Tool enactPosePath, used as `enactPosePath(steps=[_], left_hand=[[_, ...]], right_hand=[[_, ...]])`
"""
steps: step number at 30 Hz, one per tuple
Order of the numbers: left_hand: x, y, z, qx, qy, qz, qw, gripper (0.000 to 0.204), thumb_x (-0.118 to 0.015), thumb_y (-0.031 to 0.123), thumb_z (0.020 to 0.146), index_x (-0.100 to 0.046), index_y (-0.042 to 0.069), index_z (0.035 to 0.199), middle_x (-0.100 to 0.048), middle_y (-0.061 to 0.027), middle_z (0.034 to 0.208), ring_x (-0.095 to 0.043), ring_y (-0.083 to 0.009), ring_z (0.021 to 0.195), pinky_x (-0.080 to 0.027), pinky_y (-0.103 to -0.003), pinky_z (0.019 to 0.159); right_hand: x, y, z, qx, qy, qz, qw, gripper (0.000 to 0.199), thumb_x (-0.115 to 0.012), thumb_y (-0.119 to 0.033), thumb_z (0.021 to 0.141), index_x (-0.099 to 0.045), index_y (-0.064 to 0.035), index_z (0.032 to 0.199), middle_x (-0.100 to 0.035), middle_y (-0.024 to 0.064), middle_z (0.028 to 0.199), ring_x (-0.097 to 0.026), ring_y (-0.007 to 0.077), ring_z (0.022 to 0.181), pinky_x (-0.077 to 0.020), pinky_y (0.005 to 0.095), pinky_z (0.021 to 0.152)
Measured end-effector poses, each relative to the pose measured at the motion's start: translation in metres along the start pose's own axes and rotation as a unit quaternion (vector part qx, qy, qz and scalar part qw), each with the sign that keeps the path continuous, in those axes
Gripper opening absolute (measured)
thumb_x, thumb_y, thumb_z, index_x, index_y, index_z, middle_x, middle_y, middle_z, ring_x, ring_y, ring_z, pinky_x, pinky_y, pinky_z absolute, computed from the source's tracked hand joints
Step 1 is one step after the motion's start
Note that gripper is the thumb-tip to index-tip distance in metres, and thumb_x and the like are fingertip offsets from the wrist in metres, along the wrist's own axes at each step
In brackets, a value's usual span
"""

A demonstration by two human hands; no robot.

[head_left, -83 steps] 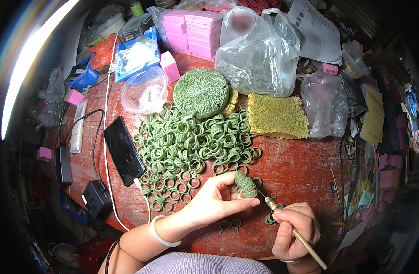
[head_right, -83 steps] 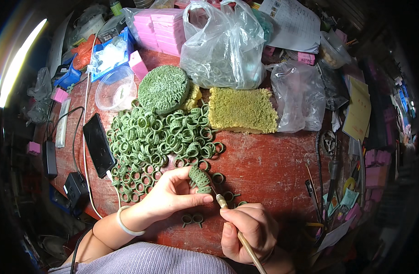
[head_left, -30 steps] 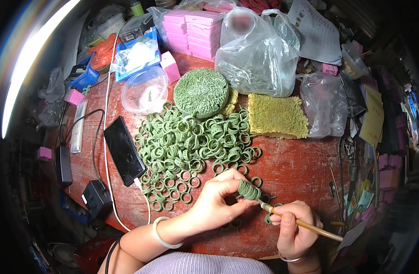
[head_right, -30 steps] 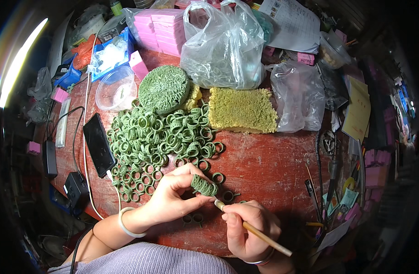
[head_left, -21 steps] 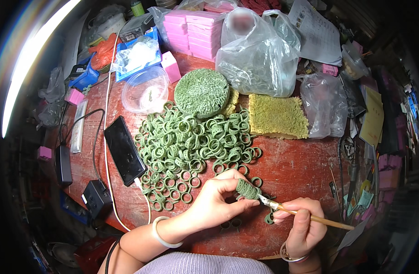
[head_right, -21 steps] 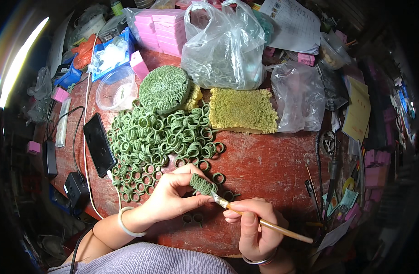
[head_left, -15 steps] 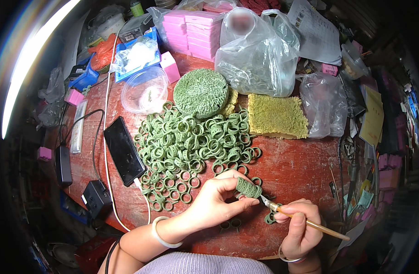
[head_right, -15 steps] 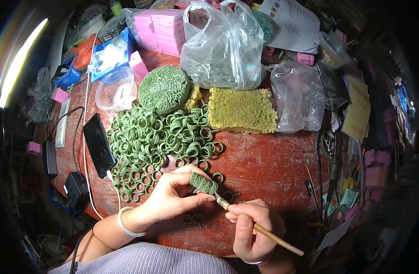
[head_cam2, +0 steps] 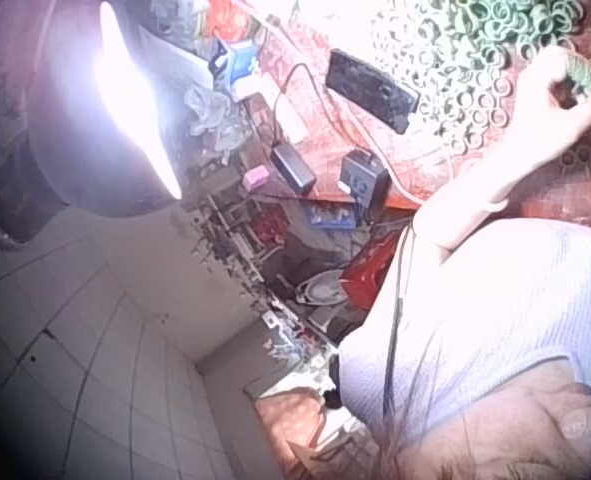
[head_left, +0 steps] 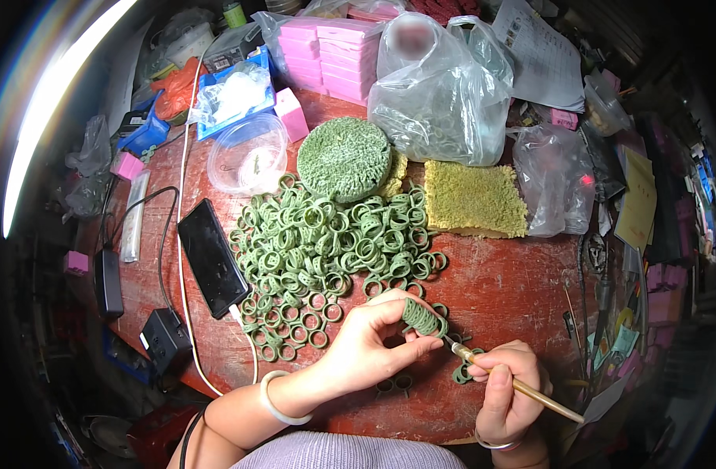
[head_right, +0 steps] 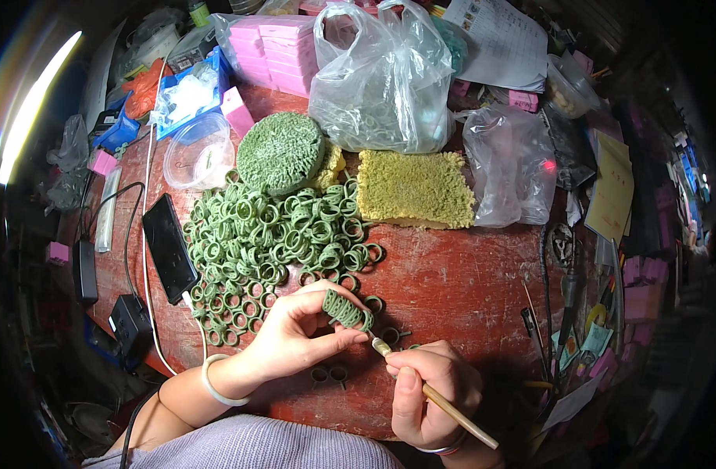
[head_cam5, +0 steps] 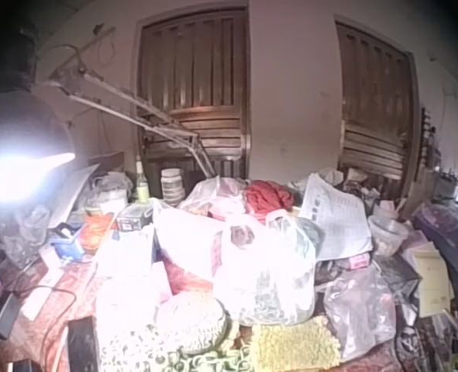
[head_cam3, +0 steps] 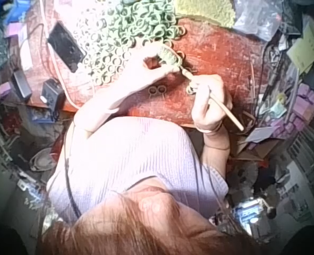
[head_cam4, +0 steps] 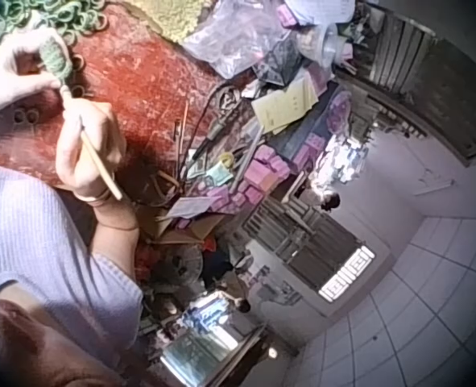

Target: Assembling small green circular components using a brush and adhesive.

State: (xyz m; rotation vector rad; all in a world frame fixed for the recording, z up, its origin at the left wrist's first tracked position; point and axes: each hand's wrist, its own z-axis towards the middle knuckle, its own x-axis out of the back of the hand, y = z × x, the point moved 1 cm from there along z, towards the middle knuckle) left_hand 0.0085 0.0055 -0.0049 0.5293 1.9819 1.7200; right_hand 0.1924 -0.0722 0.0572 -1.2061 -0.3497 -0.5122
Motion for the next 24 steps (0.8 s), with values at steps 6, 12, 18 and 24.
enactPosePath(steps=[6,12,18,24], left_hand=[[0.0011,0.0032,0.0001,-0.039,-0.002,0.032,0.999,0.025,-0.074,-0.006,0.083,-0.068,-0.003,0.107,-0.058,-0.0073,0.114,-0.061,-0.0129,0.100,-0.053,-0.025,0.086],[-0.0012,0.0028,-0.0006,0.042,-0.010,-0.141,0.989,0.027,-0.072,-0.006,0.085,-0.065,-0.004,0.112,-0.059,-0.0058,0.109,-0.063,-0.0119,0.095,-0.053,-0.024,0.083],[0.0022,0.0021,-0.0004,0.049,-0.020,-0.118,0.992,0.025,-0.072,-0.006,0.086,-0.065,-0.004,0.110,-0.061,-0.0048,0.106,-0.063,-0.0106,0.096,-0.054,-0.024,0.083],[0.0016,0.0068,-0.0002,0.047,-0.014,-0.116,0.992,0.026,-0.072,-0.006,0.086,-0.064,-0.005,0.111,-0.061,-0.0055,0.109,-0.063,-0.0103,0.096,-0.054,-0.024,0.083]], right_hand=[[-0.0020,0.0001,-0.0025,-0.056,0.006,0.036,0.998,0.012,-0.052,-0.006,0.096,-0.059,0.0033,0.098,-0.067,0.0120,0.074,-0.067,0.0197,0.061,-0.0548,0.0293,0.056],[-0.0043,0.0042,-0.0037,-0.098,0.052,0.158,0.981,0.017,-0.048,-0.008,0.100,-0.058,0.0052,0.099,-0.069,0.0132,0.075,-0.069,0.0163,0.064,-0.0571,0.0273,0.060],[-0.0045,0.0061,0.0004,0.047,0.011,0.082,0.995,0.015,-0.052,-0.007,0.098,-0.058,0.0060,0.103,-0.070,0.0146,0.081,-0.069,0.0223,0.067,-0.0579,0.0310,0.061],[-0.0059,0.0064,-0.0014,0.090,0.014,0.055,0.994,0.017,-0.054,-0.007,0.098,-0.058,0.0073,0.105,-0.069,0.0152,0.081,-0.069,0.0239,0.066,-0.0585,0.0327,0.060]])
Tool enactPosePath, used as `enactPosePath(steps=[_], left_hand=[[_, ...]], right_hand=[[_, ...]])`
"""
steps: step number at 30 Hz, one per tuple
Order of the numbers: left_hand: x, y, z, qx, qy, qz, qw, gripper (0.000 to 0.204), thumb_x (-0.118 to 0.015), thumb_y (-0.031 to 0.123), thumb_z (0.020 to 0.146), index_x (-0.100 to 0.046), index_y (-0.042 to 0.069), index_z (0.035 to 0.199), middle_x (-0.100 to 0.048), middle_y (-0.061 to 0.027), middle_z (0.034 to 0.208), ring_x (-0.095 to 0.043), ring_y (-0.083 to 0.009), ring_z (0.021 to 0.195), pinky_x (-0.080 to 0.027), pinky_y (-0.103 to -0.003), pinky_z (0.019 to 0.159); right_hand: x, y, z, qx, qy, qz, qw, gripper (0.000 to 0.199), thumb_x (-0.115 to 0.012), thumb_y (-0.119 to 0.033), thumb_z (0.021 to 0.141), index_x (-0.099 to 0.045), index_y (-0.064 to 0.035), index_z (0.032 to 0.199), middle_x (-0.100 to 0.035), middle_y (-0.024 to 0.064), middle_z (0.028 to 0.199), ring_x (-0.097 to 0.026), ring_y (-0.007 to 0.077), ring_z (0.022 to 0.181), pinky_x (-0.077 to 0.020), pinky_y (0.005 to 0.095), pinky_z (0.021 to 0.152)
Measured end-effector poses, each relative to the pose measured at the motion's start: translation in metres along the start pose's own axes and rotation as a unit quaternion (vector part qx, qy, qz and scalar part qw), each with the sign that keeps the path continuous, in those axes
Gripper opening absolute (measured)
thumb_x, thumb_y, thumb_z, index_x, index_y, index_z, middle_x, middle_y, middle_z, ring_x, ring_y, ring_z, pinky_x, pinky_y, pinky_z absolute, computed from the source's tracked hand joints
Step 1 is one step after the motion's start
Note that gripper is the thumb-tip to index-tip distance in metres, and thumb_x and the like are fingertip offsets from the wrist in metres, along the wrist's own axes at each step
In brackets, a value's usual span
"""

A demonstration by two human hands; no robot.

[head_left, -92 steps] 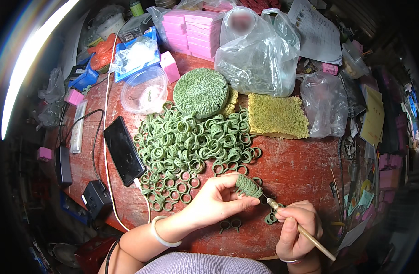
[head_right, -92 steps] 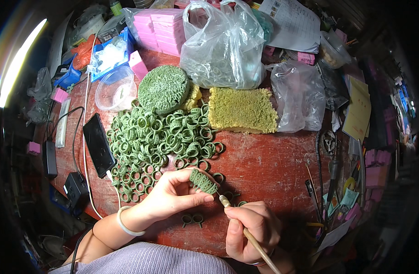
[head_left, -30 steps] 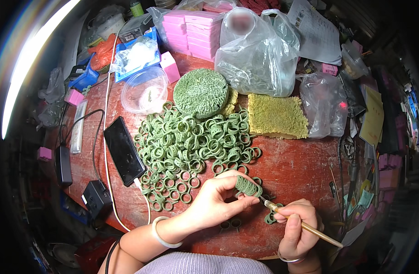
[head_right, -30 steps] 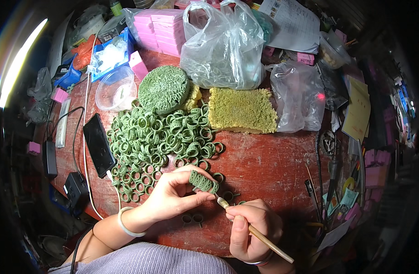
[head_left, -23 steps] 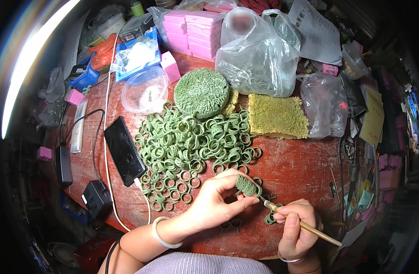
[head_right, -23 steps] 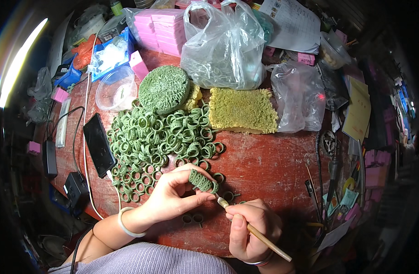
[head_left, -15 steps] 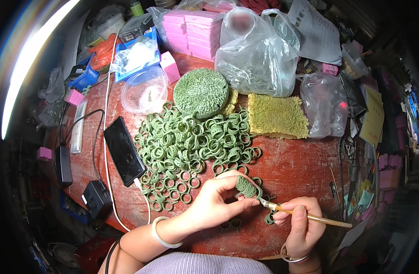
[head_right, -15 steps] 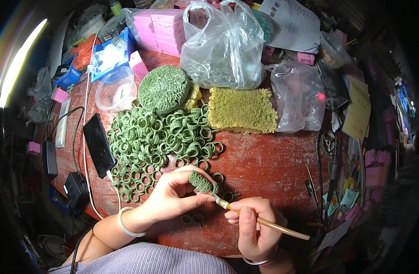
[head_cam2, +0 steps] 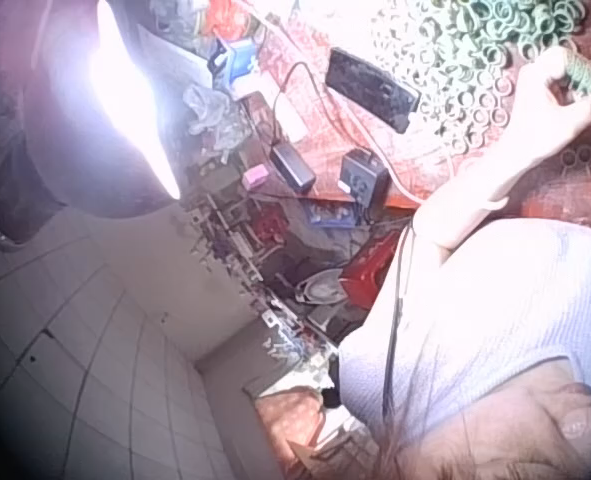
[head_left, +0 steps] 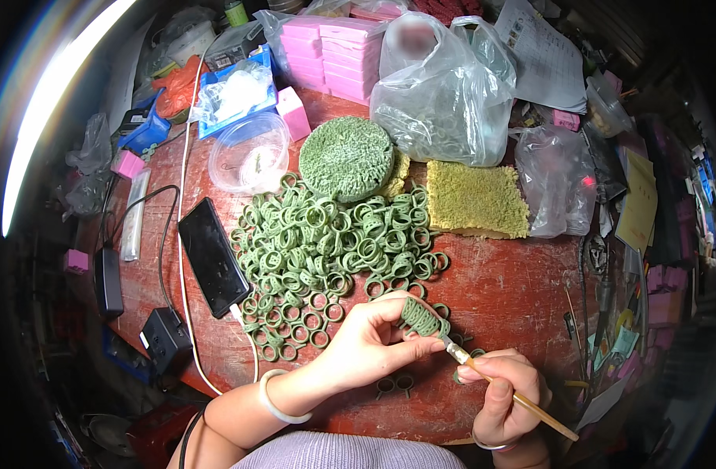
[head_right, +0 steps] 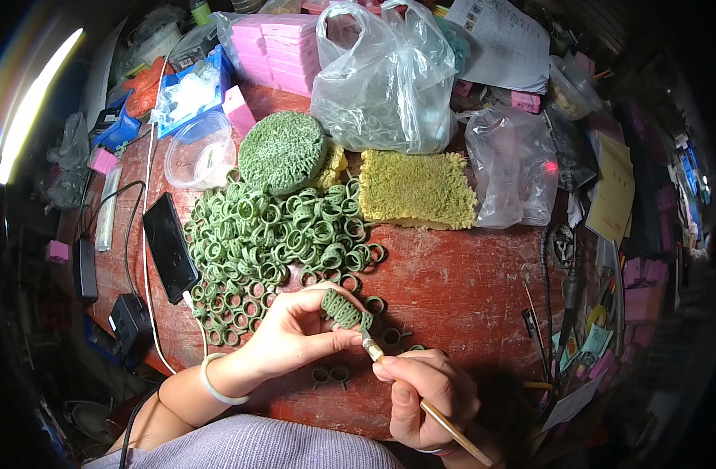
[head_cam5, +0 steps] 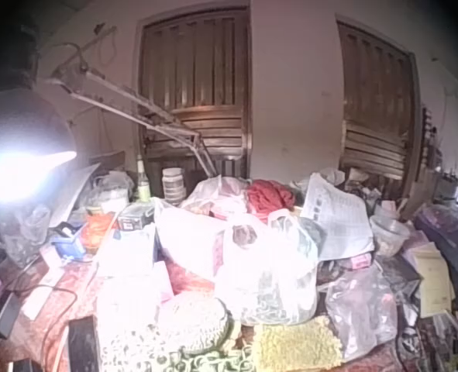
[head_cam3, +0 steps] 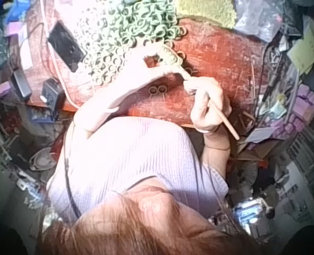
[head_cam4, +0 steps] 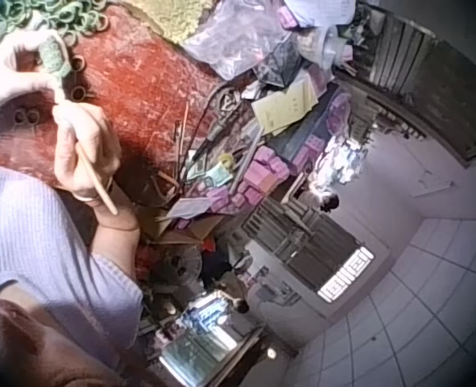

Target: Assembling small green circular components using a brush and adhesive.

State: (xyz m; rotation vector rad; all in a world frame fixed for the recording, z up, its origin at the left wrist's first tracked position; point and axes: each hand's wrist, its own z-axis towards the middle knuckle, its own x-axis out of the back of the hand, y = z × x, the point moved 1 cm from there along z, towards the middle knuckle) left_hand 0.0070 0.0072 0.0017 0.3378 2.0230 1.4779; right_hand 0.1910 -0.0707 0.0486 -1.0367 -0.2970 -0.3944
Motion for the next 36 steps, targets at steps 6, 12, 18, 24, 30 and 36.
enactPosePath(steps=[6,12,18,24,30,36], left_hand=[[0.000,0.002,0.000,0.001,0.008,0.008,1.000,0.026,-0.072,-0.006,0.086,-0.064,-0.005,0.110,-0.061,-0.0057,0.110,-0.064,-0.0103,0.094,-0.055,-0.023,0.081],[0.000,-0.004,0.000,-0.033,0.009,0.001,0.999,0.024,-0.071,-0.008,0.085,-0.065,-0.006,0.108,-0.057,-0.0077,0.115,-0.064,-0.0123,0.097,-0.057,-0.025,0.083],[-0.001,-0.005,0.001,-0.044,0.015,0.048,0.998,0.025,-0.072,-0.007,0.085,-0.064,-0.006,0.109,-0.057,-0.0072,0.115,-0.064,-0.0128,0.097,-0.058,-0.025,0.080],[0.000,-0.007,0.000,-0.006,0.029,0.006,1.000,0.024,-0.071,-0.006,0.086,-0.065,-0.002,0.109,-0.065,-0.0022,0.099,-0.064,-0.0091,0.091,-0.057,-0.023,0.078],[-0.001,-0.004,0.000,0.020,0.030,-0.024,0.999,0.030,-0.070,-0.006,0.087,-0.063,-0.001,0.115,-0.066,-0.0015,0.095,-0.065,-0.0090,0.093,-0.057,-0.024,0.080],[-0.001,-0.006,0.001,-0.001,0.028,-0.007,1.000,0.033,-0.070,-0.009,0.086,-0.061,-0.003,0.117,-0.063,-0.0044,0.105,-0.066,-0.0123,0.094,-0.057,-0.026,0.083]], right_hand=[[-0.001,0.000,0.001,0.034,-0.011,-0.024,0.999,0.017,-0.055,-0.007,0.097,-0.059,0.0069,0.106,-0.069,0.0133,0.081,-0.068,0.0248,0.066,-0.0570,0.0331,0.058],[-0.003,-0.002,-0.001,0.079,-0.002,-0.072,0.994,0.017,-0.056,-0.007,0.096,-0.058,0.0059,0.107,-0.068,0.0126,0.086,-0.067,0.0250,0.065,-0.0549,0.0330,0.055],[0.004,-0.001,-0.003,0.048,-0.001,-0.047,0.998,0.018,-0.052,-0.006,0.096,-0.052,0.0057,0.110,-0.064,0.0143,0.089,-0.064,0.0242,0.069,-0.0564,0.0350,0.063],[0.004,-0.003,-0.002,0.011,-0.007,-0.037,0.999,0.016,-0.052,-0.004,0.095,-0.054,0.0059,0.107,-0.066,0.0136,0.085,-0.065,0.0230,0.067,-0.0562,0.0337,0.062],[0.001,-0.004,-0.002,-0.037,0.015,-0.019,0.999,0.012,-0.054,-0.002,0.094,-0.057,0.0059,0.102,-0.066,0.0125,0.078,-0.066,0.0219,0.063,-0.0560,0.0325,0.060],[-0.001,-0.003,0.000,-0.044,0.006,-0.016,0.999,0.011,-0.055,-0.002,0.093,-0.058,0.0058,0.101,-0.067,0.0128,0.077,-0.066,0.0218,0.063,-0.0559,0.0320,0.059]])
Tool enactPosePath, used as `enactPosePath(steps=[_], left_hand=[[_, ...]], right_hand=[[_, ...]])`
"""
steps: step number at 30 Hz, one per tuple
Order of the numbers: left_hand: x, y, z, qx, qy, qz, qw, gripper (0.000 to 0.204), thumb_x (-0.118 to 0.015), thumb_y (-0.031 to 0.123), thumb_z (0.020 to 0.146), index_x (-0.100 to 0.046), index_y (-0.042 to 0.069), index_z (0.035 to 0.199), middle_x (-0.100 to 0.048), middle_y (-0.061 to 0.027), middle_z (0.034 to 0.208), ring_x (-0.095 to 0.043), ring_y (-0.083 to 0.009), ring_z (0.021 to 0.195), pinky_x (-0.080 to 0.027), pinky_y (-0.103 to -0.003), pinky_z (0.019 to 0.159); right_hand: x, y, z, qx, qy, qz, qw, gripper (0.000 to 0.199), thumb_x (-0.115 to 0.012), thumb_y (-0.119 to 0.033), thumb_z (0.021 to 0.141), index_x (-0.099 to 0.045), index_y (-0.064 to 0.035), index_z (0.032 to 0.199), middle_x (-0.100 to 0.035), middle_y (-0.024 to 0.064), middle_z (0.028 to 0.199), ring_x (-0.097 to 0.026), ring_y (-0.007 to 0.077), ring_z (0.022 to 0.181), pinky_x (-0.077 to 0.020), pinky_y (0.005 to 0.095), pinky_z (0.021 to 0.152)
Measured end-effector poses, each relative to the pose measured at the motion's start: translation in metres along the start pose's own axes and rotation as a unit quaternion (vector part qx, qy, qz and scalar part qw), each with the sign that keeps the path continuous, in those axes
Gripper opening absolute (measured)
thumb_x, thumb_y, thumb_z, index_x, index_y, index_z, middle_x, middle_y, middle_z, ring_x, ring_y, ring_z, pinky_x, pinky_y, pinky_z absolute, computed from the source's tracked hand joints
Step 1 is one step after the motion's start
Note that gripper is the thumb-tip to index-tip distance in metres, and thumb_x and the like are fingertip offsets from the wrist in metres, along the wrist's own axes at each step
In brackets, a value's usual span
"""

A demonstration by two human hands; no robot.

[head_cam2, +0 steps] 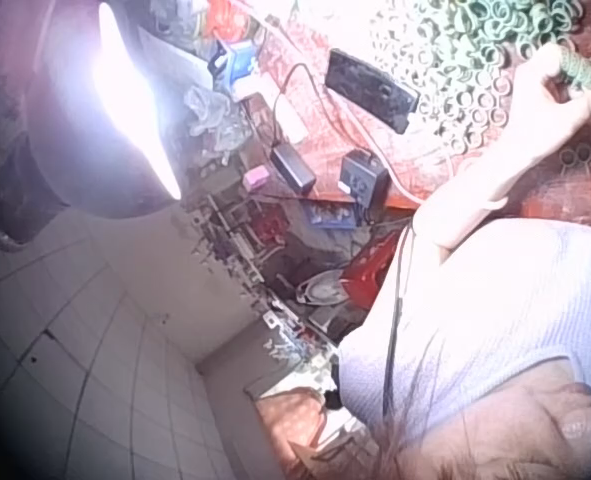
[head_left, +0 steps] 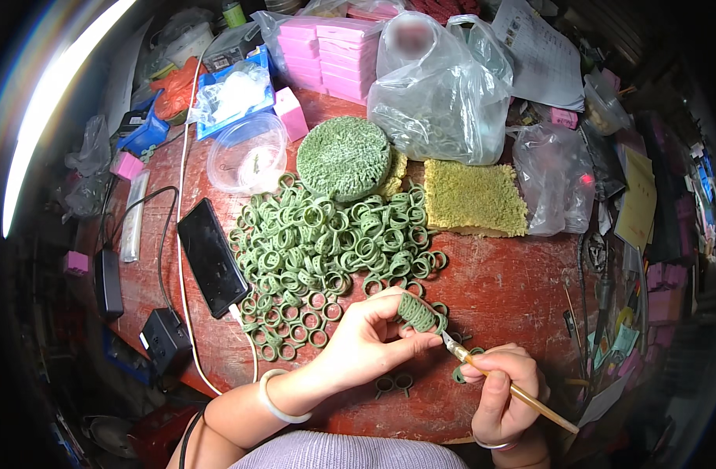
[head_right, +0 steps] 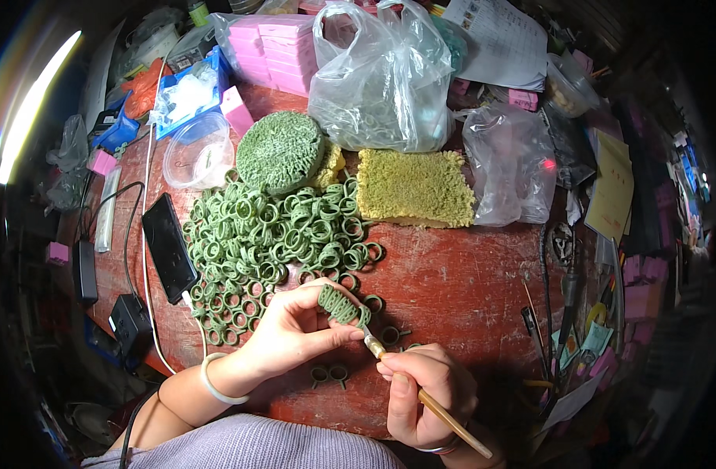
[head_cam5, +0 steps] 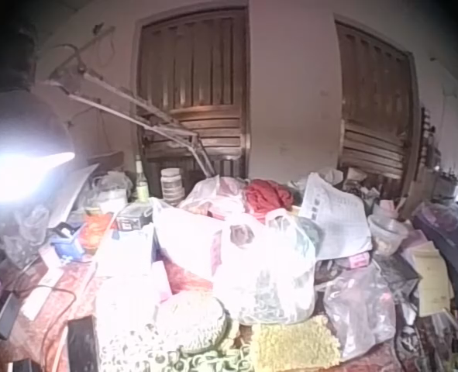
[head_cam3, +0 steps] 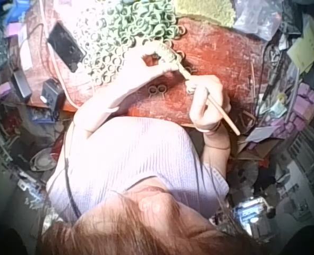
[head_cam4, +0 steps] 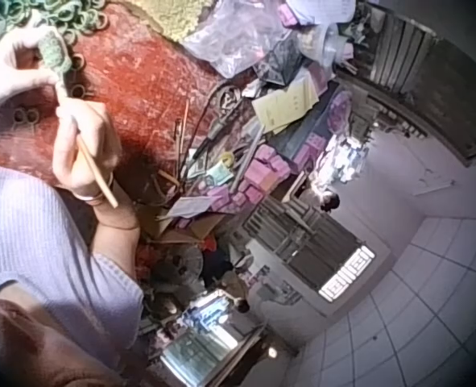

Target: Assembling small green circular components using a brush and adhesive.

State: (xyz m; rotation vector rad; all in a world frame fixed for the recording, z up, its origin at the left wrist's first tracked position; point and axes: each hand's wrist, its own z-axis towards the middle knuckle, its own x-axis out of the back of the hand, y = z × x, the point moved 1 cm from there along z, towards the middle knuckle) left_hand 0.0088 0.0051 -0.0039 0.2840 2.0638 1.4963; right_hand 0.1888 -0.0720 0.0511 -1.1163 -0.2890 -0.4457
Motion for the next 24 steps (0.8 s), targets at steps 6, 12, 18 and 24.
enactPosePath(steps=[6,12,18,24], left_hand=[[0.0005,0.0006,-0.0003,-0.024,-0.009,0.020,0.999,0.033,-0.070,-0.010,0.085,-0.060,-0.005,0.117,-0.059,-0.0057,0.111,-0.067,-0.0147,0.095,-0.058,-0.027,0.084],[0.0017,-0.0012,0.0000,0.026,-0.011,-0.017,0.999,0.032,-0.069,-0.009,0.086,-0.061,-0.003,0.117,-0.065,-0.0065,0.107,-0.067,-0.0138,0.095,-0.058,-0.027,0.084],[0.0004,0.0017,-0.0003,0.015,-0.004,-0.010,1.000,0.033,-0.069,-0.008,0.087,-0.060,-0.002,0.118,-0.068,-0.0067,0.104,-0.067,-0.0134,0.095,-0.058,-0.028,0.084],[0.0003,0.0011,-0.0001,0.015,-0.007,0.004,1.000,0.034,-0.069,-0.009,0.086,-0.060,-0.002,0.119,-0.067,-0.0067,0.106,-0.067,-0.0135,0.096,-0.058,-0.027,0.084]], right_hand=[[0.0018,0.0012,-0.0006,0.048,0.009,-0.007,0.999,0.013,-0.054,-0.003,0.095,-0.056,0.0062,0.103,-0.067,0.0130,0.080,-0.066,0.0221,0.063,-0.0558,0.0320,0.059],[0.0038,0.0014,-0.0006,0.018,0.000,0.002,1.000,0.013,-0.053,-0.002,0.094,-0.056,0.0060,0.104,-0.067,0.0134,0.080,-0.066,0.0212,0.064,-0.0569,0.0313,0.060],[0.0010,-0.0012,0.0000,-0.008,0.008,-0.004,1.000,0.011,-0.055,-0.001,0.094,-0.058,0.0060,0.101,-0.067,0.0129,0.076,-0.066,0.0212,0.062,-0.0561,0.0309,0.058],[0.0003,-0.0007,-0.0003,-0.015,0.019,0.008,1.000,0.010,-0.055,-0.002,0.094,-0.059,0.0053,0.100,-0.067,0.0128,0.075,-0.066,0.0213,0.060,-0.0558,0.0310,0.057]])
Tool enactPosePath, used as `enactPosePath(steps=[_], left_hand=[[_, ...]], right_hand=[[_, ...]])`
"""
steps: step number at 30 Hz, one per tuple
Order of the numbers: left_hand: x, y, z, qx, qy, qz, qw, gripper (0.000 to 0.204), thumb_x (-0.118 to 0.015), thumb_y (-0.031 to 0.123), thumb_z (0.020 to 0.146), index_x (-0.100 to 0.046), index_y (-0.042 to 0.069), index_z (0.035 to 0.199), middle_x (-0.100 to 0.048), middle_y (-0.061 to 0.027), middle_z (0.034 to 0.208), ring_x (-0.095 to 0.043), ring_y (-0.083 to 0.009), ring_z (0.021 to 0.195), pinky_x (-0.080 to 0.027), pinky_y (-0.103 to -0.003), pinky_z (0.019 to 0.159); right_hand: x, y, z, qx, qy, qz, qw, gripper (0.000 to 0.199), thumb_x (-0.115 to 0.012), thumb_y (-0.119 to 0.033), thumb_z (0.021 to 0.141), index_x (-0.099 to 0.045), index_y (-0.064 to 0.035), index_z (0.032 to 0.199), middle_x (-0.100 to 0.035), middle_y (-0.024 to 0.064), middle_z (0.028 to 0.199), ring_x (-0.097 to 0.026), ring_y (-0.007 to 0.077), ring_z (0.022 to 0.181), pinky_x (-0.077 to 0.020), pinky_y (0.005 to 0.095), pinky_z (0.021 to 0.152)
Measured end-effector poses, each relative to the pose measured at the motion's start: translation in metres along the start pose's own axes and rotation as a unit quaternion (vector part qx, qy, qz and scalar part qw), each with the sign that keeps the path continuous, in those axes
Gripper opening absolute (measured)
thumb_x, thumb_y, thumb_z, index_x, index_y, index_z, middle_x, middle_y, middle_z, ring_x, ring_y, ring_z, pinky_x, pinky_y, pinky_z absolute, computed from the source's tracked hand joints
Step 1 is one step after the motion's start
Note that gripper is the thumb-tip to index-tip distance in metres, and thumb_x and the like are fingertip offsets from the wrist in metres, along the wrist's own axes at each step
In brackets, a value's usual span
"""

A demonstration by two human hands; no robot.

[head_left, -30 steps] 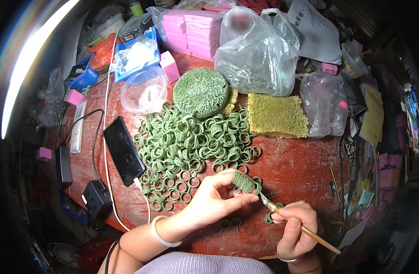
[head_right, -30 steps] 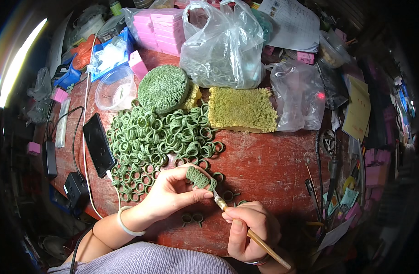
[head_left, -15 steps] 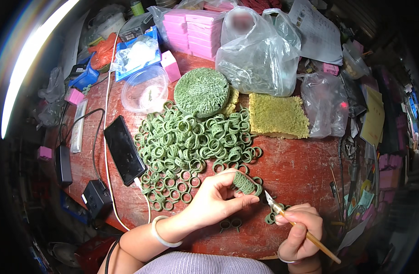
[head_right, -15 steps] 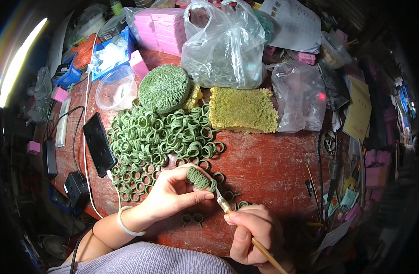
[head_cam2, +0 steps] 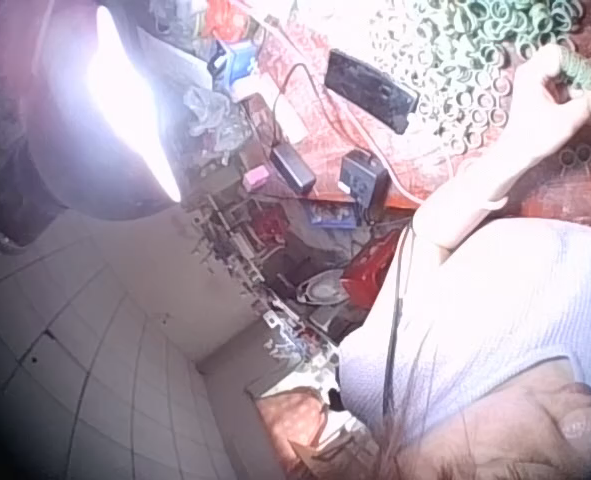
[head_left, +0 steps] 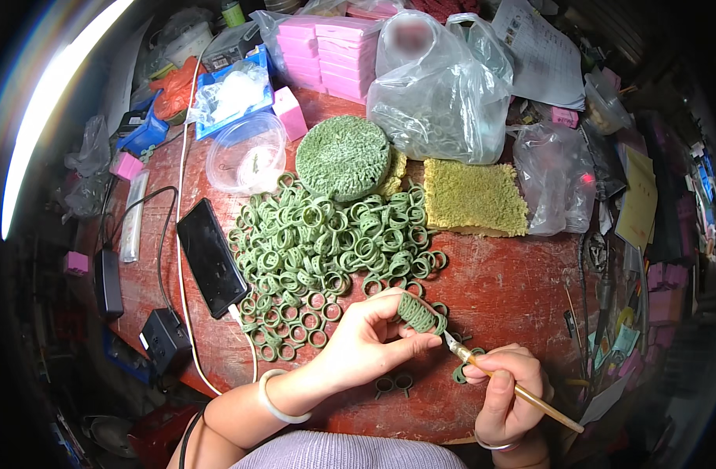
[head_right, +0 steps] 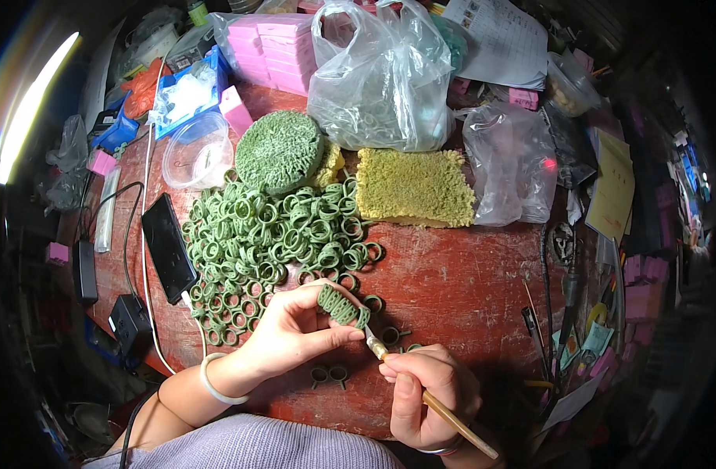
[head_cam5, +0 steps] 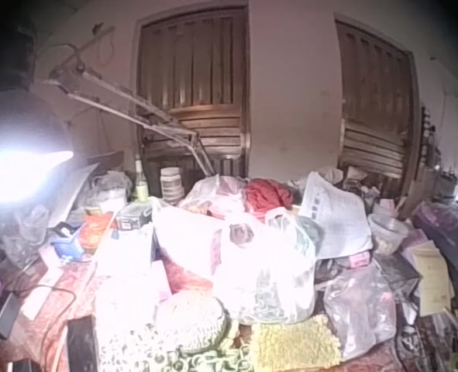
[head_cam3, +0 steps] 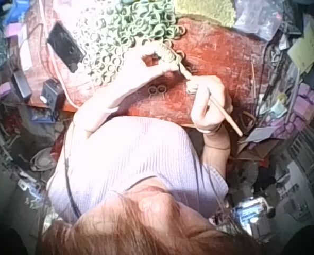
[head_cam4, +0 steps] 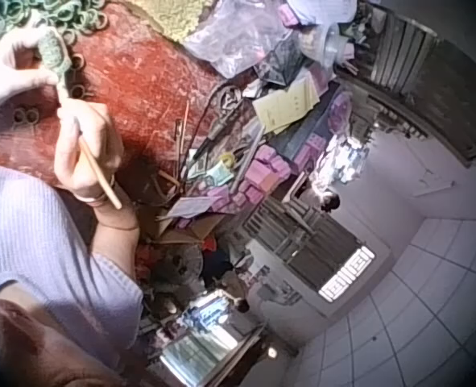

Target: Assembling small green circular components using a brush and adhesive.

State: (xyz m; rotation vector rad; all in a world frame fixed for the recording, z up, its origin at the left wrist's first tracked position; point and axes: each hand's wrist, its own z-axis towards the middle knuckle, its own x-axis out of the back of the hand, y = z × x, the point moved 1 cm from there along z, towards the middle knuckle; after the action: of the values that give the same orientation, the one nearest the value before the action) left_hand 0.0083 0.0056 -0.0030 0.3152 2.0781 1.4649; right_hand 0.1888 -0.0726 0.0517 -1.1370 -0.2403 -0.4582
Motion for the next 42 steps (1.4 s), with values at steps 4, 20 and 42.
enactPosePath(steps=[4,20,42], left_hand=[[-0.003,-0.001,0.000,-0.023,0.007,-0.024,0.999,0.028,-0.072,-0.006,0.086,-0.064,-0.002,0.112,-0.061,-0.0030,0.103,-0.062,-0.0092,0.090,-0.055,-0.024,0.078],[0.008,0.003,0.001,0.083,-0.066,-0.252,0.962,0.020,-0.072,0.003,0.089,-0.061,0.003,0.106,-0.067,-0.0024,0.096,-0.067,-0.0109,0.082,-0.056,-0.025,0.074],[0.009,0.004,0.001,0.111,-0.097,-0.299,0.943,0.031,-0.070,0.002,0.090,-0.054,0.004,0.116,-0.069,-0.0079,0.097,-0.068,-0.0148,0.084,-0.056,-0.027,0.075]], right_hand=[[0.001,0.000,0.002,0.012,-0.021,-0.006,1.000,0.011,-0.055,-0.002,0.094,-0.059,0.0053,0.100,-0.067,0.0129,0.075,-0.066,0.0213,0.061,-0.0558,0.0309,0.057],[0.001,-0.003,0.001,0.006,0.082,0.011,0.997,0.027,-0.037,-0.020,0.104,-0.050,0.0025,0.097,-0.056,0.0110,0.073,-0.052,0.0154,0.062,-0.0457,0.0256,0.057],[0.003,0.003,0.004,0.057,-0.030,-0.014,0.998,0.018,-0.056,-0.008,0.092,-0.059,0.0052,0.104,-0.062,0.0140,0.088,-0.064,0.0253,0.069,-0.0548,0.0353,0.062]])
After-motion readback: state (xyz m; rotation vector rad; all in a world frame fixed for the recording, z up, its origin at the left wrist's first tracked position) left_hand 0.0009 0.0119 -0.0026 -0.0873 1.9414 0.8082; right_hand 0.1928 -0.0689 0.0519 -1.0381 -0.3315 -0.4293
